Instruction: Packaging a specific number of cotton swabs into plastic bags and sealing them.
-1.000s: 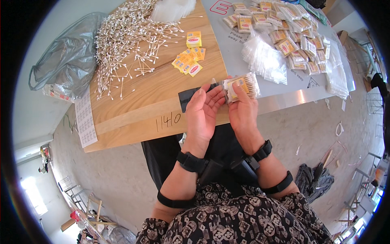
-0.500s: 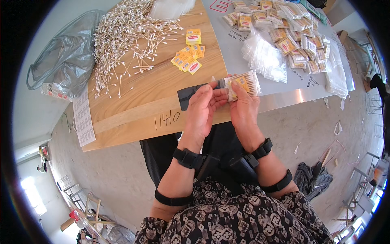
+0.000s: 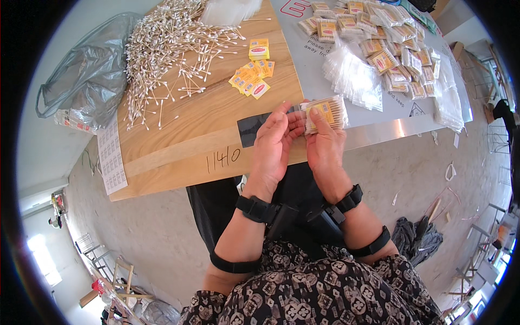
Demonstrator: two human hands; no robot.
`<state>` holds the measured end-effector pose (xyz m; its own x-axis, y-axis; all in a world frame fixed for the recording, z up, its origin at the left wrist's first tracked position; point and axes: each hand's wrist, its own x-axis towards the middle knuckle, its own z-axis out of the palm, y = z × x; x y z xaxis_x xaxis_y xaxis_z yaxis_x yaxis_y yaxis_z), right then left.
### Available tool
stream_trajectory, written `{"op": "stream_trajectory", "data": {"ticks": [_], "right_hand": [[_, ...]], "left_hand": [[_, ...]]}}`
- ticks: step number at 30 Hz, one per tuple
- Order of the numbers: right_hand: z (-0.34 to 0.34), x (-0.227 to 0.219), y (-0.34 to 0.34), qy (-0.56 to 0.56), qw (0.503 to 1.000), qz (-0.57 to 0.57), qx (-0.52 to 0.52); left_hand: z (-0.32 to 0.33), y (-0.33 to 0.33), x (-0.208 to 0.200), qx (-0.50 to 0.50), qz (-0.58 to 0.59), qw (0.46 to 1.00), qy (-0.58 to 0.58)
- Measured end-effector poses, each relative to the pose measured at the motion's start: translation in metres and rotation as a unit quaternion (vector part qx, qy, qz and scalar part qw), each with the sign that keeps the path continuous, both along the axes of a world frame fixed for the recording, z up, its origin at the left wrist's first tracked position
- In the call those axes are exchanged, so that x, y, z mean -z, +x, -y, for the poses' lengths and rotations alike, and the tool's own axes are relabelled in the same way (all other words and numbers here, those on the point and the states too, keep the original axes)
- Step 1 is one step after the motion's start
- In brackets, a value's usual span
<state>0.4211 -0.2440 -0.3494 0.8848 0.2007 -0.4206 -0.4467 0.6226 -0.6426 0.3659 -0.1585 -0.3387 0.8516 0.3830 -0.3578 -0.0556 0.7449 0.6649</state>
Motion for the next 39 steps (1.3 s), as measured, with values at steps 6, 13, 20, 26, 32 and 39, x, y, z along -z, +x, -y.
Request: {"op": "stream_trajectory", "data": {"ticks": [6, 13, 20, 26, 32, 39], "right_hand": [[0.001, -0.002, 0.002, 0.015, 1.0, -0.008, 0.006], [0.004, 0.007, 0.001, 0.015, 1.0, -0.009, -0.01], [-0.002, -0.002, -0.002, 0.015, 1.0, 0.004, 0.018], [0.003, 0.002, -0.001, -0.005, 1.0, 0.005, -0.007], [0.003, 0.002, -0.002, 0.011, 1.0, -0.002, -0.007], [0.004, -0.01, -0.002, 0.0, 0.999, -0.033, -0.024]], "left_hand": [[-0.005, -0.009, -0.01, 0.039, -0.058, 0.994, 0.082], [-0.004, -0.006, -0.019, 0.104, -0.157, 0.955, 0.23], [-0.004, -0.006, -0.02, 0.082, -0.155, 0.97, 0.166], [0.001, -0.01, -0.013, 0.085, -0.067, 0.994, -0.02], [0.009, 0.001, -0.012, -0.037, -0.078, 0.996, 0.008], [0.021, -0.004, -0.006, -0.011, -0.025, 0.999, 0.027]]}}
